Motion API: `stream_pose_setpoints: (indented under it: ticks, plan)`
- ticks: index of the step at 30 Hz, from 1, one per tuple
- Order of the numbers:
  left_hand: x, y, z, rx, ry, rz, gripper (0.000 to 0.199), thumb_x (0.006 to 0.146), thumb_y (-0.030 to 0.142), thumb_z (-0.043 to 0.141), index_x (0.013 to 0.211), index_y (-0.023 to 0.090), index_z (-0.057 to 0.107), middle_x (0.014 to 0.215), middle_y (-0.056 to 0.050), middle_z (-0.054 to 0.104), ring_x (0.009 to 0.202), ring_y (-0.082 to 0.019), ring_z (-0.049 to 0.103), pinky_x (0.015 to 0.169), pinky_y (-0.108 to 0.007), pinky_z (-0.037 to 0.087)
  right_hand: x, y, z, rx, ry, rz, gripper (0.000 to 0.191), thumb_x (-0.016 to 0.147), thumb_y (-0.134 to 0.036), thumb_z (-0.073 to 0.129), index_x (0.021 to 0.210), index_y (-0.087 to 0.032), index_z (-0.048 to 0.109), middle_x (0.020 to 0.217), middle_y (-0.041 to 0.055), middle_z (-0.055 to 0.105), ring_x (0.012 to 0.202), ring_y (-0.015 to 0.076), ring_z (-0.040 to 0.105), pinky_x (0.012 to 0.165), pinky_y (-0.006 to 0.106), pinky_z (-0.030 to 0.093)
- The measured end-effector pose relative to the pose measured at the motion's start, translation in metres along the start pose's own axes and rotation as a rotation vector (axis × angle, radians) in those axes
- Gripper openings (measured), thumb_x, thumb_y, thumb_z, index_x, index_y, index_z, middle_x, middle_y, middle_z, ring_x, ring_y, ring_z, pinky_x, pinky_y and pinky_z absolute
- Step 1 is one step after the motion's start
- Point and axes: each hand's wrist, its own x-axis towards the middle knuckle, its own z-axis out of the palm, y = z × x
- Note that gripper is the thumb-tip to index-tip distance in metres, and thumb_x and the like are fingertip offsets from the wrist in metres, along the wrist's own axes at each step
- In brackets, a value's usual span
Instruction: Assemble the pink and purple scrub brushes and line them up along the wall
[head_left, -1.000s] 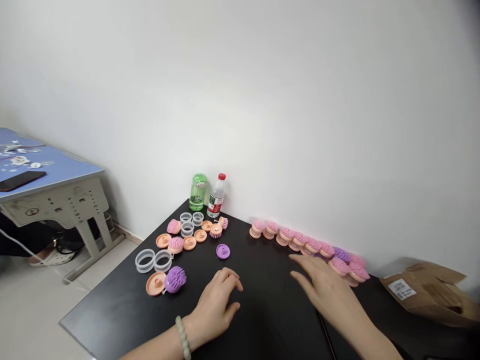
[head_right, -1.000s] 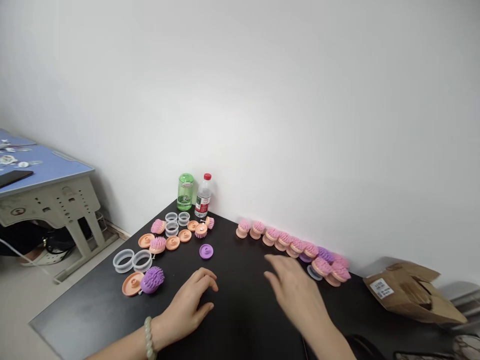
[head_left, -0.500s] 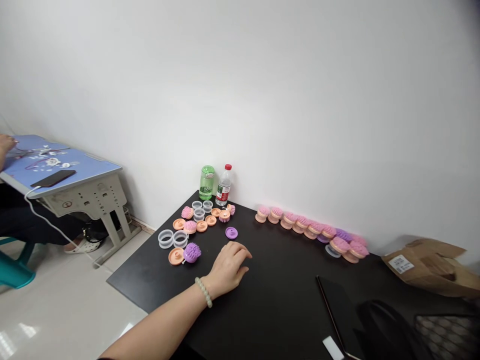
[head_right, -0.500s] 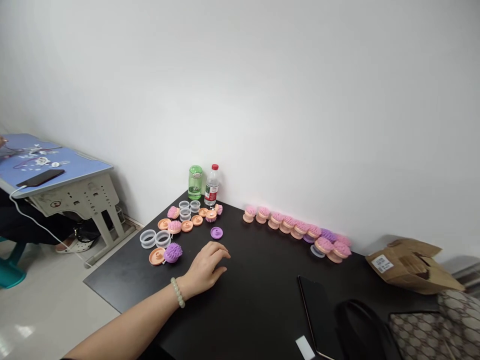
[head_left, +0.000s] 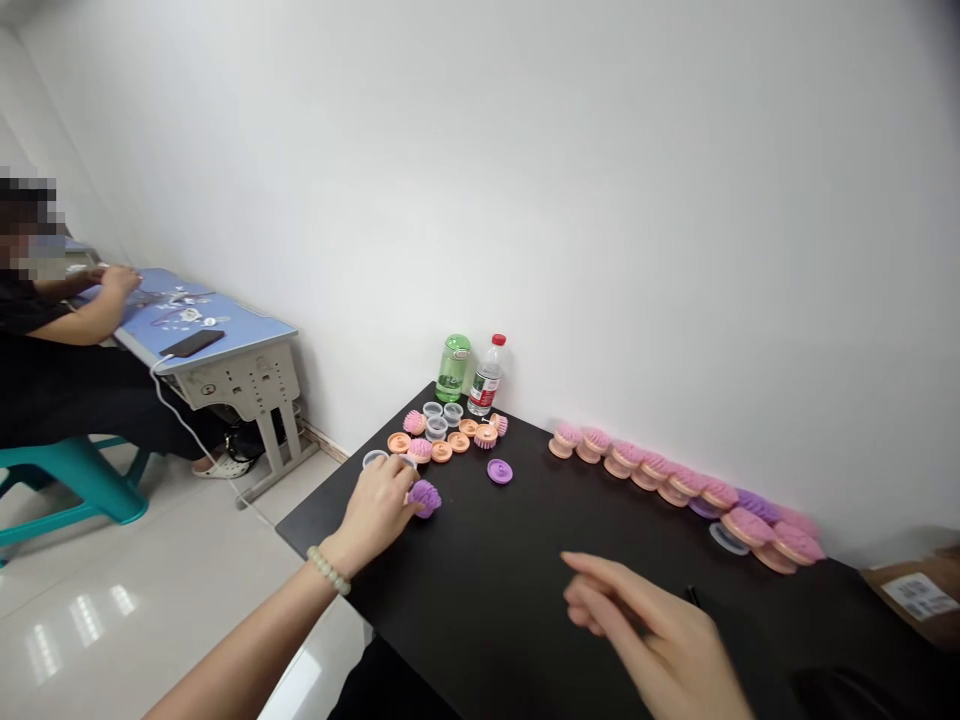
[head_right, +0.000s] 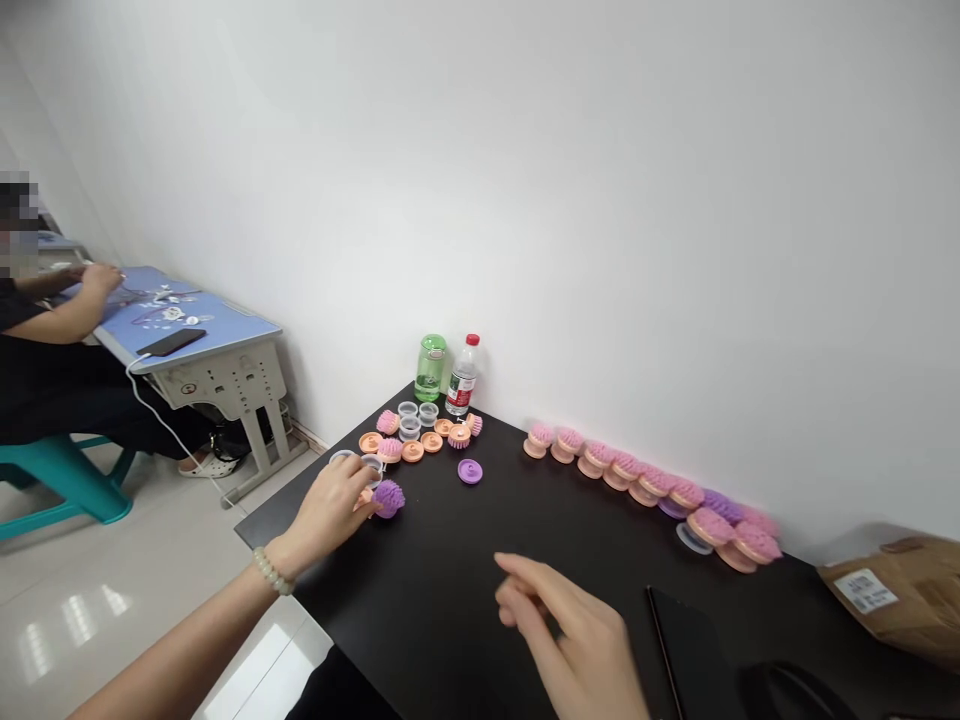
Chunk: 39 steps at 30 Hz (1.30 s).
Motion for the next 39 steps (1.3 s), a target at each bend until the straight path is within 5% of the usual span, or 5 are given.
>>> stream_pose_setpoints:
  ticks: [10,15,26,33,39]
  plan:
    - [-0.038,-0.019,0.031,-0.052,0.066,-0.235,0.033,0.076,0.014,0.071,0.105,0.021,0.057,0.110,-0.007,0.060,0.098,-0.027,0.056,0.084,-0.040,0.049,0.120,-0.085,0.120,0.399,-0.441,-0.084,0.076,0.073,-0.020,0.071,0.145,-0.029,0.048,0.147,0.0062,0.051,0.130,0.0282,0.053,0.096,0.041,0.053]
    - [-0.031,-0.031,0.027,-0.004,0.142,-0.215,0.029,0.083,0.002,0.049,0.104,0.020,0.058,0.106,-0.008,0.063,0.097,-0.026,0.056,0.084,-0.039,0.049,0.137,-0.094,0.144,0.394,-0.448,-0.109,0.051,0.070,-0.019,0.075,0.119,-0.022,0.066,0.124,0.0064,0.068,0.117,0.0284,0.059,0.103,0.041,0.046]
    - [0.026,-0.026,0.034,0.030,0.144,-0.173,0.033,0.073,0.014,0.076,0.103,0.017,0.064,0.130,-0.015,0.059,0.121,-0.038,0.049,0.100,-0.055,0.042,0.087,-0.038,0.104,0.417,-0.286,0.084,0.048,0.068,-0.020,0.069,0.115,-0.025,0.061,0.118,0.0062,0.070,0.112,0.0284,0.067,0.099,0.040,0.051]
    - [0.047,0.045,0.032,-0.334,0.055,0.149,0.043,0.075,0.007,0.064,0.115,0.023,0.060,0.114,-0.007,0.064,0.111,-0.027,0.058,0.096,-0.041,0.048,0.071,0.005,0.062,0.698,-0.009,0.313,0.050,0.073,-0.039,0.074,0.118,-0.023,0.059,0.114,0.0096,0.072,0.104,0.0285,0.071,0.089,0.041,0.058]
    - [0.069,0.104,0.069,-0.807,-0.155,0.177,0.059,0.064,0.008,0.080,0.118,0.022,0.062,0.107,-0.003,0.060,0.096,-0.021,0.061,0.087,-0.035,0.051,0.067,0.015,0.043,0.669,0.327,0.327,0.057,0.074,-0.045,0.076,0.123,-0.023,0.056,0.126,0.0125,0.065,0.114,0.0299,0.066,0.097,0.043,0.055]
